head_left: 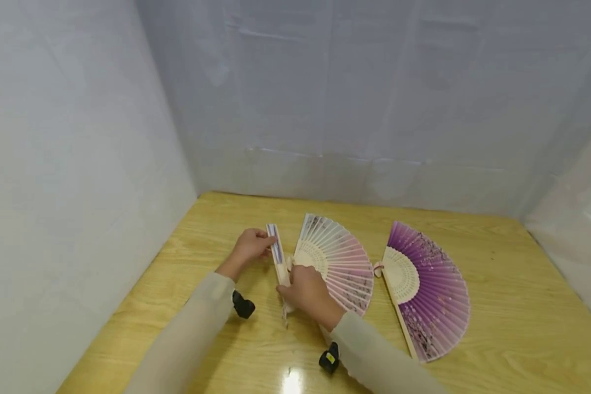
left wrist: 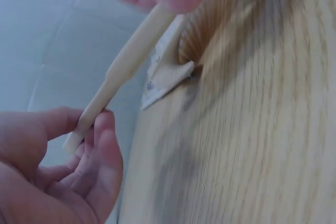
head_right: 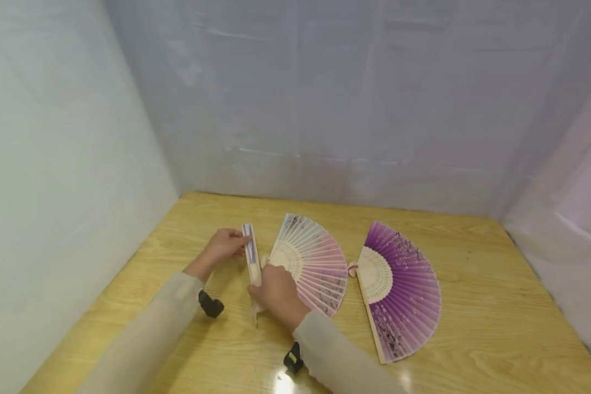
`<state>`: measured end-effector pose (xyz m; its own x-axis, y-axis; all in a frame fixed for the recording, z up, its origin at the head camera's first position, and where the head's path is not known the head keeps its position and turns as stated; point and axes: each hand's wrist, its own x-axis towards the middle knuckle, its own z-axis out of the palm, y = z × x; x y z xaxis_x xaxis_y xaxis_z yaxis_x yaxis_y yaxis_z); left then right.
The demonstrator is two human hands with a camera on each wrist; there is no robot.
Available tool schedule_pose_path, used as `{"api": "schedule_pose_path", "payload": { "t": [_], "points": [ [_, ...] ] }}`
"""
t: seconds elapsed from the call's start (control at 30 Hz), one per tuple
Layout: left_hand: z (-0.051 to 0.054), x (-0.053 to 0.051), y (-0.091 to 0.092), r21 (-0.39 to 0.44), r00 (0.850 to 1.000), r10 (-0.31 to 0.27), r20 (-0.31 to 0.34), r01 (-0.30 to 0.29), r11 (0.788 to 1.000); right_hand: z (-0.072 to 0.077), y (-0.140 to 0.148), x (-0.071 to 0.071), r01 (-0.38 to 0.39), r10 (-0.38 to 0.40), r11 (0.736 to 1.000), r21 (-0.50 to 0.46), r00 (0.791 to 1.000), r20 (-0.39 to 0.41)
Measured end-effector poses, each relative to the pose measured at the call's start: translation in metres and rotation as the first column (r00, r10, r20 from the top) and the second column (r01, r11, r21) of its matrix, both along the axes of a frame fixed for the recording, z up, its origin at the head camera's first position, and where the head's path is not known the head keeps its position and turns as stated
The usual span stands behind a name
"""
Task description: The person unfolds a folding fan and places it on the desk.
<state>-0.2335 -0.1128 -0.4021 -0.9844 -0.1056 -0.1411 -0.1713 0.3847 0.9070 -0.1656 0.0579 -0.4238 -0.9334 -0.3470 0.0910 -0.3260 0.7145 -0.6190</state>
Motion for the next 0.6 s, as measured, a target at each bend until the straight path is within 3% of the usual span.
{"api": "schedule_pose_path", "payload": {
  "t": [0.17, 0.3, 0.5, 0.6],
  "points": [
    [0.004, 0.005, 0.005, 0.12, 0.999, -0.029, 0.044, 0.024, 0.992, -0.001, 0.006, 0.001, -0.049, 0.051, 0.996, -0.072, 0.998, 0.032],
    [0.008, 0.011, 0.008, 0.168, 0.999, -0.047, 0.028, 0.042, 0.985, -0.001, 0.014, 0.002, -0.105, 0.112, 0.984, -0.145, 0.993, 0.042],
    [0.009, 0.022, 0.012, 0.21, 0.996, -0.091, -0.027, 0.094, 0.973, -0.003, 0.026, 0.006, -0.171, 0.224, 0.918, -0.359, 0.968, 0.112],
    [0.008, 0.026, 0.015, 0.226, 0.993, -0.112, -0.043, 0.119, 0.967, -0.005, 0.03, 0.008, -0.17, 0.258, 0.893, -0.417, 0.952, 0.163]
  ]
}}
